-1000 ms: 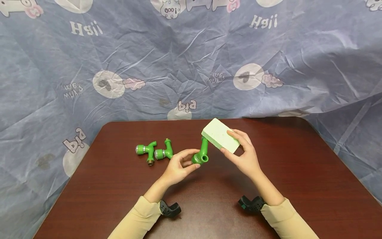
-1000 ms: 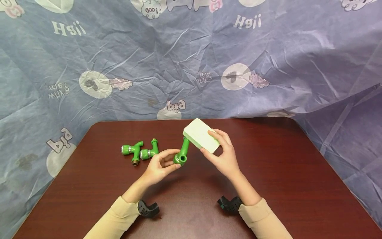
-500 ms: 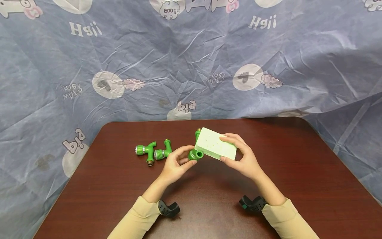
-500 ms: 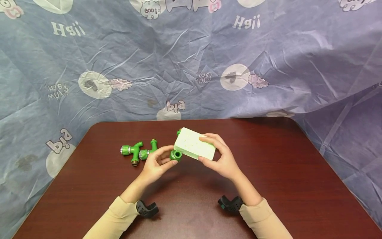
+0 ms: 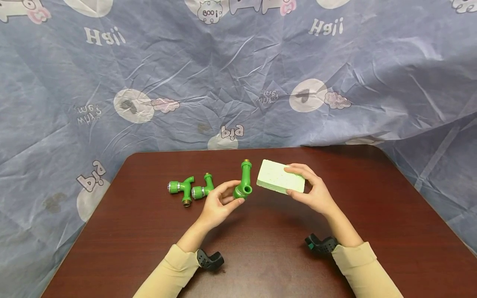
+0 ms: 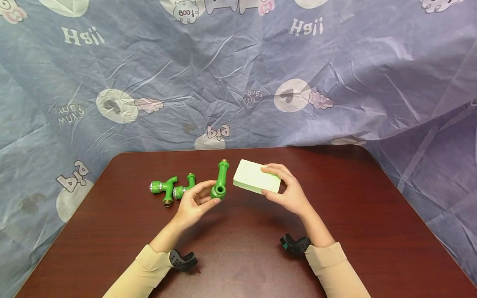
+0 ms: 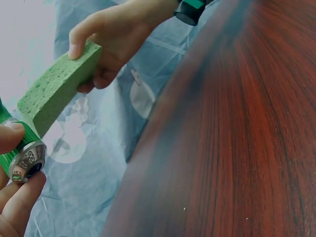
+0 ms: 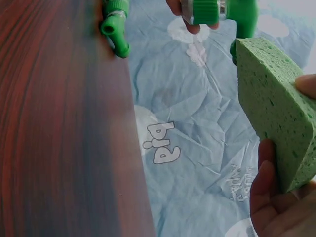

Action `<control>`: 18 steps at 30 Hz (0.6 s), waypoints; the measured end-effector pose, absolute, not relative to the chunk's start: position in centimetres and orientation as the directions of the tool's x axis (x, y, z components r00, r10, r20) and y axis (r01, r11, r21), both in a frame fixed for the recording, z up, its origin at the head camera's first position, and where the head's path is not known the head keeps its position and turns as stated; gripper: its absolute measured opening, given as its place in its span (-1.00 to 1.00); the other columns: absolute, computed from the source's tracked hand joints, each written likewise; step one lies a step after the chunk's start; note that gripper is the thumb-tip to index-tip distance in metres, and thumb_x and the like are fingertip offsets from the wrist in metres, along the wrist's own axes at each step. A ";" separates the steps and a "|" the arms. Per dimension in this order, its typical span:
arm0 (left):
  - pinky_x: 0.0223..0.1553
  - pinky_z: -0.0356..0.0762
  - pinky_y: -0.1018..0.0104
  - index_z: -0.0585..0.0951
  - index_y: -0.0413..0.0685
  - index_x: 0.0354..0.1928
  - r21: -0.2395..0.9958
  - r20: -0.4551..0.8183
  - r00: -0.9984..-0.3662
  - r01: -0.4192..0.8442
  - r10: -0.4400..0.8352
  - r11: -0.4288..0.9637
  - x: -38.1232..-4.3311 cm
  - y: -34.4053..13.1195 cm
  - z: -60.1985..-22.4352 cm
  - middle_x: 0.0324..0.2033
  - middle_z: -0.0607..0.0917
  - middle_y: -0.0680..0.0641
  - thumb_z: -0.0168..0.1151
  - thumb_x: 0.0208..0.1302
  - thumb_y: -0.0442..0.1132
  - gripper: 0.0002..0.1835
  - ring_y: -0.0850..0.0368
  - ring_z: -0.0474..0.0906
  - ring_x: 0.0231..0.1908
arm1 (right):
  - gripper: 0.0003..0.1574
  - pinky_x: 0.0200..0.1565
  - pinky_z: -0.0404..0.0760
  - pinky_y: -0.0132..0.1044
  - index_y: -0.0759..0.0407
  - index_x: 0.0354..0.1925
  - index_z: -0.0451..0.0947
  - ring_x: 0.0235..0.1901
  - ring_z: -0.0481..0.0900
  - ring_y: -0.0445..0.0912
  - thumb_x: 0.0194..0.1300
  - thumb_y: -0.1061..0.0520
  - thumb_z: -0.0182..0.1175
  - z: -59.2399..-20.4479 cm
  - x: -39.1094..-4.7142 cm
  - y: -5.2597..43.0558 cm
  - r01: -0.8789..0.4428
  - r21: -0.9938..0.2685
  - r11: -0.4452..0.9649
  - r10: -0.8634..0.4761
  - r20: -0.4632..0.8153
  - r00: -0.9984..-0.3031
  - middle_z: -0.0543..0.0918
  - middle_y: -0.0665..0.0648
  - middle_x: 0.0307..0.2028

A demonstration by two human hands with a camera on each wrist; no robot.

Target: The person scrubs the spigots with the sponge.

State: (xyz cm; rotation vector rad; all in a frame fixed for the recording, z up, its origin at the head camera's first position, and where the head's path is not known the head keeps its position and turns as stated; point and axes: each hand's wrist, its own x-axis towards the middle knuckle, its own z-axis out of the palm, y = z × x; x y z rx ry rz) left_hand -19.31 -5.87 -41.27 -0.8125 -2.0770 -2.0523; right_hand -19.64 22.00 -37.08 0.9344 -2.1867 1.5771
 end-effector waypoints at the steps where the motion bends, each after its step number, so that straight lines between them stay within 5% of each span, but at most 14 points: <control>1: -0.13 0.60 0.21 0.48 -0.37 0.09 0.894 0.442 -0.848 0.444 0.294 -0.060 -19.3 -5.9 -41.3 -0.06 0.61 -0.33 0.30 0.07 -0.56 -0.52 0.03 0.61 -0.10 | -0.32 -0.13 0.42 -0.47 0.50 0.06 0.43 0.07 0.35 -0.04 -0.12 0.60 0.27 -37.4 -19.9 22.2 -0.646 -0.740 0.189 -0.336 0.569 -0.750 0.37 0.43 0.11; 11: -0.13 0.60 0.11 0.46 -0.38 0.10 0.892 0.446 -0.841 0.447 0.307 -0.070 -19.3 -5.8 -41.3 -0.06 0.60 -0.35 0.29 0.08 -0.56 -0.51 -0.03 0.61 -0.11 | -0.30 -0.14 0.48 -0.43 0.41 0.10 0.44 0.08 0.37 -0.06 -0.10 0.56 0.29 -38.1 -20.1 21.7 -0.641 -0.759 0.116 -0.404 0.554 -0.728 0.39 0.34 0.11; 18: -0.11 0.58 0.05 0.45 -0.44 0.10 0.908 0.412 -0.849 0.412 0.332 -0.073 -19.0 -5.5 -41.0 -0.05 0.59 -0.38 0.24 0.06 -0.64 -0.51 -0.18 0.58 -0.09 | -0.36 -0.15 0.43 -0.52 0.46 0.09 0.44 0.01 0.38 -0.08 -0.04 0.51 0.31 -36.8 -19.1 21.0 -0.581 -0.769 0.267 -0.270 0.519 -0.811 0.37 0.40 0.11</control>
